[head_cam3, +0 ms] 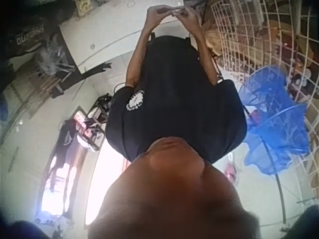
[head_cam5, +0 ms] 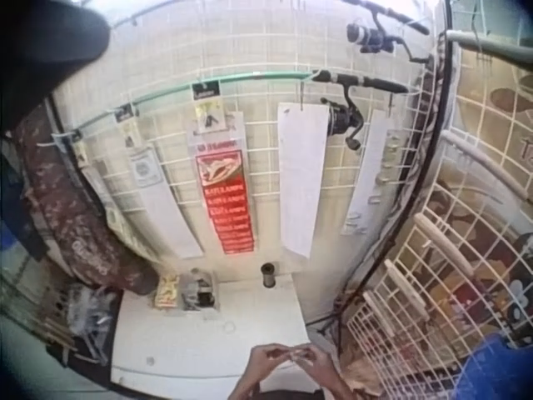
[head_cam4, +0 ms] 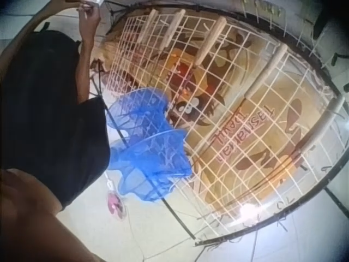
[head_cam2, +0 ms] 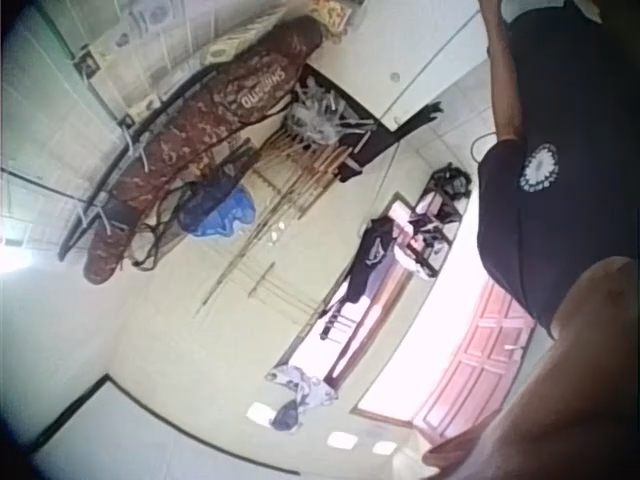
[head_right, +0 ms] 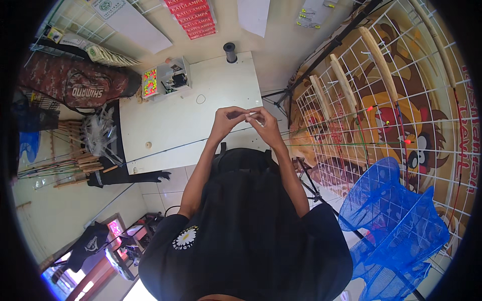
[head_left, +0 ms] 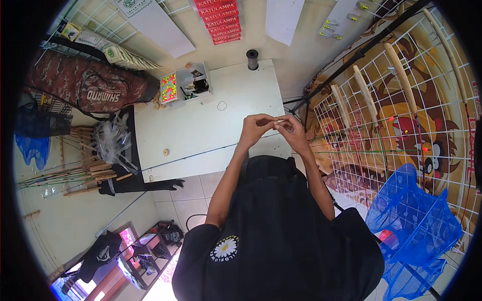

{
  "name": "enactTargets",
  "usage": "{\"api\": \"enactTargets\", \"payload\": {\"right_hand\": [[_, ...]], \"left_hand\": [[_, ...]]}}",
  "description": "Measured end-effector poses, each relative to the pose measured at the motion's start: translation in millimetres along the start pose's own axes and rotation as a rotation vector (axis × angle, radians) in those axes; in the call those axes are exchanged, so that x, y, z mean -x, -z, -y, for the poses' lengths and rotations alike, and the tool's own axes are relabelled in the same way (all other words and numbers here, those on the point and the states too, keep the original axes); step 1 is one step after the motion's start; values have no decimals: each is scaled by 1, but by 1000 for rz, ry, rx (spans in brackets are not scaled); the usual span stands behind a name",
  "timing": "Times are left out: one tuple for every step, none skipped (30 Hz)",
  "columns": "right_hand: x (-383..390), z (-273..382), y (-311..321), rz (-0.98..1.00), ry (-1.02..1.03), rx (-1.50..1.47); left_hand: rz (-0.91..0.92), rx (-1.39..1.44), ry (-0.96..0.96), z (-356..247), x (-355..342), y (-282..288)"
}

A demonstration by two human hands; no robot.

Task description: Repairing the tip guide of a fishing rod by wrapping it with thread.

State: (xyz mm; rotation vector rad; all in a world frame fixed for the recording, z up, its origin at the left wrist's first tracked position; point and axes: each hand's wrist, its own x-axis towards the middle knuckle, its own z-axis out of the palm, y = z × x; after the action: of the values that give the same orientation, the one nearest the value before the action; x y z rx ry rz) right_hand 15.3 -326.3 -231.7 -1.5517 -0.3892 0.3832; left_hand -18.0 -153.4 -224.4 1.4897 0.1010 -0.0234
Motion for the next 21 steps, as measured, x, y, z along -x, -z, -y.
{"api": "enactTargets", "payload": {"right_hand": [[1, 2, 1, -2, -78, -39], [1, 2, 0, 1, -157, -80], [3, 2, -4, -75, -142, -26], [4, 2, -5, -70, -141, -27], [5, 3, -2, -55, -132, 95], [7, 3, -2, -40, -122, 217], [8, 2, -3, -36, -119, 217], [9, 3, -6, -62, -41, 237], [11, 4, -8, -87, 38, 255], [12, 6, -7, -84, 42, 255], [14, 9, -7, -66, 24, 283], [16, 11, -7, -48, 7, 311], [17, 14, -7, -44, 11, 311], [20, 16, -5, -32, -19, 321], [22, 18, -3, -19, -49, 332], [24, 19, -2, -23, -47, 334], [26, 20, -1, -16, -39, 335], [27, 20, 0, -10, -31, 336], [30, 21, 1, -16, -29, 338], [34, 23, 0, -22, -8, 334], [36, 24, 0, -29, 13, 331]], "left_hand": [[-17, -74, -8, 0, 3, 1], [-21, -76, -7, 1, 6, 2], [-58, -82, -1, 1, 9, 3], [-95, -89, 4, 2, 13, 5], [-99, -89, 3, 1, 15, 5], [-116, -89, -1, 0, 18, 5], [-132, -89, -7, -1, 20, 6], [-137, -89, -9, -2, 23, 6], [-128, -134, 10, -3, 26, 6], [-119, -178, 28, -4, 28, 7], [-125, -179, 26, -2, 31, 9], [-105, -215, 25, 0, 33, 11], [-84, -251, 24, 2, 36, 13], [-82, -250, 22, 0, 38, 10], [-66, -198, 40, -2, 39, 8], [-49, -146, 57, -4, 41, 5], [-45, -146, 54, -5, 42, 3], [-15, -53, 91, -7, 42, 0], [16, 40, 128, -8, 43, -2], [19, 39, 124, -9, 45, -5], [35, 4, 103, -9, 48, -7]]}}
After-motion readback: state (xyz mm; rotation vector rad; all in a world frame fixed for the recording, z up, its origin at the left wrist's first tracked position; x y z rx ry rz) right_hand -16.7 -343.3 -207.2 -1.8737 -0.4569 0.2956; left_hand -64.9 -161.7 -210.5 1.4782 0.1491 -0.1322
